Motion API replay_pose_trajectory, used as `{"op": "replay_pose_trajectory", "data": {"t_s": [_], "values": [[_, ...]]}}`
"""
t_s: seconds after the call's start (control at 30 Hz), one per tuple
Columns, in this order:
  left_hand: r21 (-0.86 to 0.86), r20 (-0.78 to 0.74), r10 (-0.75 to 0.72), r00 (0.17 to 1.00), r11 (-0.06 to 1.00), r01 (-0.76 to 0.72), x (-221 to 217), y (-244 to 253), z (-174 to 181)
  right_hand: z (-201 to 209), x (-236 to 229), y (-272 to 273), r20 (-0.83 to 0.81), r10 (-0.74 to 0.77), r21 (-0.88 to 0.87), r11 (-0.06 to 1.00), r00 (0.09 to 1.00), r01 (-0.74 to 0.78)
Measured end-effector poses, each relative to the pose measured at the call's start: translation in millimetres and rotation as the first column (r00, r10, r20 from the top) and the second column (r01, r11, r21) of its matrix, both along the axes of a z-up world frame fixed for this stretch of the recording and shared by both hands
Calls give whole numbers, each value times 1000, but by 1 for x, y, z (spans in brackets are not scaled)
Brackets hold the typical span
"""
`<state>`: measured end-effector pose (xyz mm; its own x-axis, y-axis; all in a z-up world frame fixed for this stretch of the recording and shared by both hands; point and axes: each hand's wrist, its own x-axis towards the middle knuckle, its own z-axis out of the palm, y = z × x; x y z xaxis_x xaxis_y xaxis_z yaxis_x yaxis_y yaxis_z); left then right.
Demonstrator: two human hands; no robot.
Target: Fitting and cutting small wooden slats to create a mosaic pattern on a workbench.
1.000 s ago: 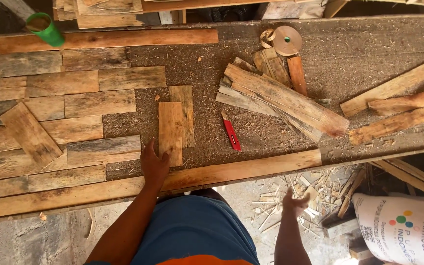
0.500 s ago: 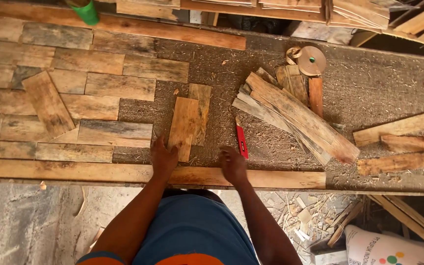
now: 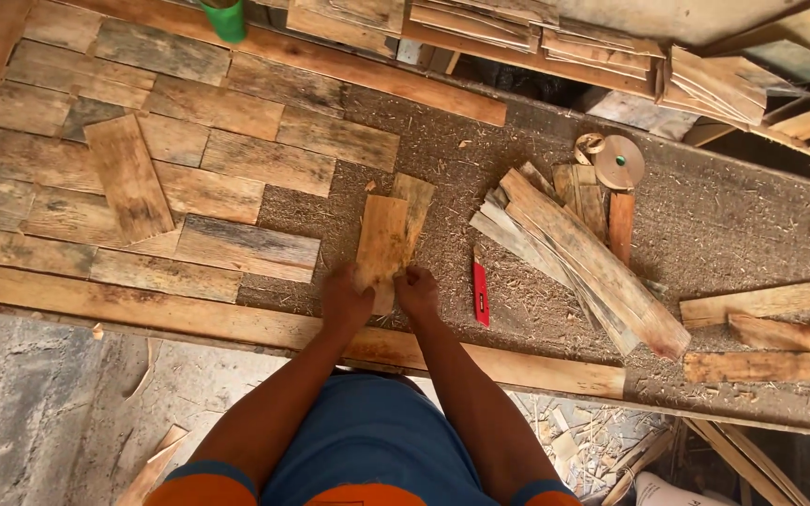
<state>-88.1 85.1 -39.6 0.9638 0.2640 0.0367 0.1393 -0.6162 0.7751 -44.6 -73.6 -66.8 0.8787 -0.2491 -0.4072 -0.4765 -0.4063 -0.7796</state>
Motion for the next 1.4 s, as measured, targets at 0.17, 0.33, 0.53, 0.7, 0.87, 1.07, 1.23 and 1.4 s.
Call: {"op": "replay_pose_trajectory", "data": {"t_s": [0.17,0.33,0.53,0.7,0.87,1.07,1.23,1.4], "values": [[-84,-38,28,999,996,-31,13,4,14,3,5,7,-39,-80,-44,996,996,78],[-374,-364,28,931,911,-174,28,7,19,-11,9,5,-50,-133,30,990,990,135],[-437,-396,-2,918,880,-186,37,-1,-24,11,9,4,-85,-175,0,984,981,176],[-445,-421,-36,906,879,-172,40,-8,16,-4,5,-4,-70,-212,265,938,975,223],[-365,-305,92,948,908,-206,43,-7,-20,6,-6,-26,-107,-302,239,917,947,320],[-155,-176,33,984,986,-61,37,0,5,-21,-14,-73,247,-390,-7,915,887,404],[-168,-187,34,982,984,-66,41,-3,10,42,-18,-54,503,-52,-447,839,863,311],[-281,-324,55,945,948,-151,44,-6,14,43,-13,-19,390,208,-204,969,897,-136]]}}
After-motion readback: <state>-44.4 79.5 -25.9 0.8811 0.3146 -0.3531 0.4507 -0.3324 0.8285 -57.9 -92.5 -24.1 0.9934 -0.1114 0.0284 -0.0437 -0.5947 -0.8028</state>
